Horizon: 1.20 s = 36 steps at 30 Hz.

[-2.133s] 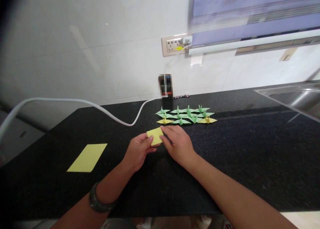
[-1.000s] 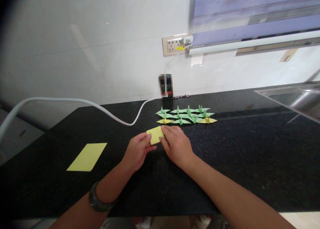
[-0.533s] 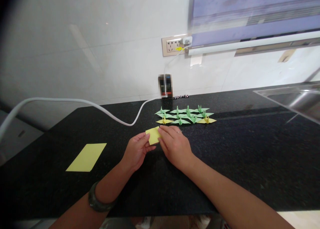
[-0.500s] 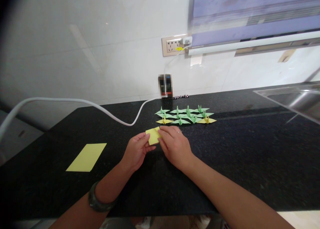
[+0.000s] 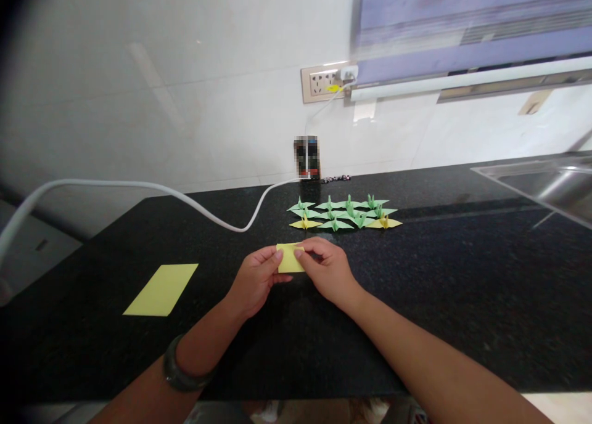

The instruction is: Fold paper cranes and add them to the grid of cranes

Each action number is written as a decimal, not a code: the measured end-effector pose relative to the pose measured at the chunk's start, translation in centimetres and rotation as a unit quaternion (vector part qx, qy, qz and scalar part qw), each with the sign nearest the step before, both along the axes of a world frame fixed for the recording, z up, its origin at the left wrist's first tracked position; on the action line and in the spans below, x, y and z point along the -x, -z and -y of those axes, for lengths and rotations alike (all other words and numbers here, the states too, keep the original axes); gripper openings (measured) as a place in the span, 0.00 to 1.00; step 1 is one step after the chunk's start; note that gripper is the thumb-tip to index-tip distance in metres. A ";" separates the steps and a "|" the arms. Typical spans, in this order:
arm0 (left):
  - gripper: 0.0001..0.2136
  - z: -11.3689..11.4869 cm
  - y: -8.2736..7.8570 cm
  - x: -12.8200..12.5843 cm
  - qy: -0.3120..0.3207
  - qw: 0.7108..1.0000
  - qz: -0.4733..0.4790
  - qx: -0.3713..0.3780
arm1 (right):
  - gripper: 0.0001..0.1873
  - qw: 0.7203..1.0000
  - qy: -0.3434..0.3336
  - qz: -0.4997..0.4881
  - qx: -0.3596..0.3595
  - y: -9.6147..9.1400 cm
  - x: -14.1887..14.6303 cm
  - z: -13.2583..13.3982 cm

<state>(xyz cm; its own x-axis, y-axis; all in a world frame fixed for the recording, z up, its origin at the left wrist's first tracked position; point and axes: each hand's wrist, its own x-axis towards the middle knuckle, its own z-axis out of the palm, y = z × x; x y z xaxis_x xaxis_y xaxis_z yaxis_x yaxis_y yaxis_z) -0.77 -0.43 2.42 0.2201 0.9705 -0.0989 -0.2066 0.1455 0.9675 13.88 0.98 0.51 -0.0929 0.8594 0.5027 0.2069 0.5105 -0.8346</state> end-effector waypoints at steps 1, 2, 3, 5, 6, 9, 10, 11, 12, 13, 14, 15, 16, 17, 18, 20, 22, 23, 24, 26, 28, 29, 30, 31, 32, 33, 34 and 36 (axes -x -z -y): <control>0.16 0.0 0.1 0.0 0.000 1.000 -0.001 -0.001 | 0.06 1.000 0.002 -0.001 -0.005 0.0 0.0 0.0; 0.16 -0.1 0.1 0.0 0.002 1.000 -0.002 -0.003 | 0.05 1.000 0.002 0.000 -0.010 0.0 0.0 0.1; 0.16 -0.1 0.2 0.1 0.006 1.000 -0.003 -0.004 | 0.06 1.000 0.000 0.001 -0.012 -0.1 0.0 0.1; 0.16 -0.1 0.3 0.1 0.019 1.000 -0.008 -0.005 | 0.06 1.000 -0.005 0.001 -0.013 -0.2 -0.1 0.1; 0.16 -0.1 0.4 0.1 0.026 1.000 -0.010 -0.006 | 0.06 1.000 -0.007 0.002 -0.013 -0.3 -0.1 0.1; 0.16 -0.1 0.5 0.2 0.037 0.999 -0.010 -0.006 | 0.06 1.000 -0.006 0.009 -0.011 -0.5 -0.1 0.1; 0.16 -0.1 0.5 0.2 0.038 0.999 -0.009 -0.005 | 0.06 1.000 -0.003 0.014 -0.011 -0.5 -0.1 0.0; 0.16 0.0 0.5 0.1 0.039 0.999 -0.008 -0.005 | 0.06 1.000 0.002 0.020 -0.013 -0.5 -0.1 0.0; 0.16 0.0 0.5 0.1 0.038 0.999 -0.008 -0.003 | 0.06 1.000 0.007 0.026 -0.014 -0.4 -0.1 0.0; 0.15 0.0 0.5 0.1 0.035 0.999 -0.007 -0.002 | 0.05 0.999 0.012 0.032 -0.016 -0.4 0.0 0.0; 0.15 0.0 0.5 0.0 0.032 0.999 -0.006 -0.001 | 0.05 0.999 0.016 0.038 -0.017 -0.4 0.0 0.1; 0.15 0.0 0.5 0.0 0.029 1.000 -0.005 0.001 | 0.05 0.999 0.018 0.045 -0.019 -0.3 0.0 0.1; 0.15 0.0 0.5 0.0 0.026 1.000 -0.003 0.002 | 0.05 0.998 0.017 0.052 -0.022 -0.3 0.0 0.2; 0.15 -0.1 0.5 -0.1 0.024 1.000 0.000 0.002 | 0.05 0.998 0.016 0.059 -0.026 -0.3 0.0 0.2; 0.15 -0.1 0.5 -0.1 0.024 1.000 0.001 0.002 | 0.06 0.997 0.015 0.066 -0.030 -0.3 -0.1 0.3; 0.14 -0.1 0.6 -0.1 0.029 1.000 0.002 0.001 | 0.06 0.996 0.014 0.082 -0.039 -0.4 -0.1 0.4; 0.14 -0.1 0.6 0.0 0.031 1.000 -0.002 -0.001 | 0.06 0.994 0.012 0.096 -0.048 -0.5 -0.1 0.4; 0.14 -0.1 0.6 0.0 0.031 1.000 -0.004 -0.001 | 0.06 0.993 0.009 0.103 -0.054 -0.6 -0.1 0.4; 0.14 -0.1 0.6 0.1 0.030 1.000 -0.004 -0.001 | 0.07 0.992 0.004 0.108 -0.059 -0.6 -0.2 0.5; 0.14 -0.1 0.5 0.2 0.029 1.000 0.000 0.000 | 0.09 0.991 -0.005 0.112 -0.073 -0.7 -0.3 0.4; 0.14 -0.1 0.4 0.3 0.032 0.999 0.010 0.002 | 0.12 0.989 -0.016 0.114 -0.091 -0.7 -0.5 0.4; 0.14 -0.1 0.4 0.3 0.035 0.999 0.015 0.003 | 0.14 0.988 -0.022 0.116 -0.103 -0.8 -0.5 0.3; 0.14 0.0 0.3 0.4 0.038 0.999 0.021 0.004 | 0.15 0.986 -0.031 0.118 -0.114 -0.8 -0.7 0.3; 0.13 0.0 0.2 0.4 0.041 0.999 0.027 0.006 | 0.16 0.983 -0.042 0.123 -0.126 -0.8 -0.8 0.2; 0.13 0.0 0.1 0.4 0.044 0.998 0.032 0.008 | 0.16 0.980 -0.056 0.130 -0.136 -0.9 -0.9 0.1; 0.13 0.0 0.1 0.5 0.047 0.998 0.036 0.010 | 0.16 0.977 -0.070 0.140 -0.144 -0.9 -1.1 0.0; 0.12 0.0 0.0 0.5 0.049 0.998 0.039 0.012 | 0.16 0.974 -0.083 0.151 -0.149 -1.0 -1.2 0.0; 0.12 0.0 -0.1 0.6 0.054 0.998 0.043 0.014 | 0.16 0.966 -0.102 0.179 -0.159 -1.1 -1.5 -0.2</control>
<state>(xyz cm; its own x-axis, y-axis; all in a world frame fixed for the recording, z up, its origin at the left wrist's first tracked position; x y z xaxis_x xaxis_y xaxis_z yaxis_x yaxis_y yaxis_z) -1.39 -0.45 2.50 0.3320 0.9378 -0.1017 -0.2699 0.1978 0.9424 15.40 1.15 1.64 -0.4607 0.6127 0.6422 0.3210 0.7896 -0.5230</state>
